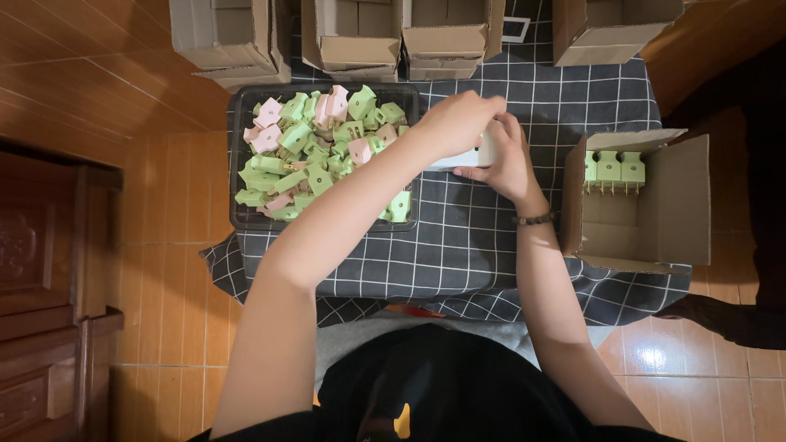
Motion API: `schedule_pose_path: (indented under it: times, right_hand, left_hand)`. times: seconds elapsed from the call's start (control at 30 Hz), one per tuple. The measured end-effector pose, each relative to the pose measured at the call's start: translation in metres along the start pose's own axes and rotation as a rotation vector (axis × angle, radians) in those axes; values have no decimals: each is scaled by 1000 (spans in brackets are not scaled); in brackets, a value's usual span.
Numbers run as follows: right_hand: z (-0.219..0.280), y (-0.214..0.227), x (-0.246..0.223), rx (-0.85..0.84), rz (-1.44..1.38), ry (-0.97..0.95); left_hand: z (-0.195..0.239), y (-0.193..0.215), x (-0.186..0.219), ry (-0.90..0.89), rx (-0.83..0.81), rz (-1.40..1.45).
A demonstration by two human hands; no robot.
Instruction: The person assembles power converters by picking up green plastic components and white socket blocks, aligning them, and snapping them together by hand before placing the assembled units into a cardboard box.
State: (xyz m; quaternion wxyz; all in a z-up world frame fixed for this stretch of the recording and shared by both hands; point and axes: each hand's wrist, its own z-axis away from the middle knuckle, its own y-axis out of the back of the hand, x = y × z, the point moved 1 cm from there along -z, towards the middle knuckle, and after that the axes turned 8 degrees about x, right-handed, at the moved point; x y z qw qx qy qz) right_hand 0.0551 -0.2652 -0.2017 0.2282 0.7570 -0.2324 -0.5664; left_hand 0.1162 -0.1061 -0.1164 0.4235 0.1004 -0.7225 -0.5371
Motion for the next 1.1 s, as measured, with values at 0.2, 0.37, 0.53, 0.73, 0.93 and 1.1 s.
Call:
schedule_pose_path:
  times: [0.2,0.37,0.53,0.73,0.93,1.1]
  right_hand:
    - [-1,0,6,-18,-22,-59]
    - [-2,3,-6,-27,-20,-107]
    - [-2,-1,2,-16,-98,-153]
    - [-1,2,2,-37,-23,-98]
    - [-2,-6,13,5,-59,-79]
    - [0,-10,25,23,-81,-6]
  left_hand:
    - [-23,-35,-14,-9,69,-169]
    - [-38,-63,-20,-44,179,-304]
    - [-37,-84,-2,-52,380,-314]
    - [-17,-53,-11,38,124,-142]
    - [-24,-94,-58,28,184,-277]
    - [-14,-48,-19,81,139,-198]
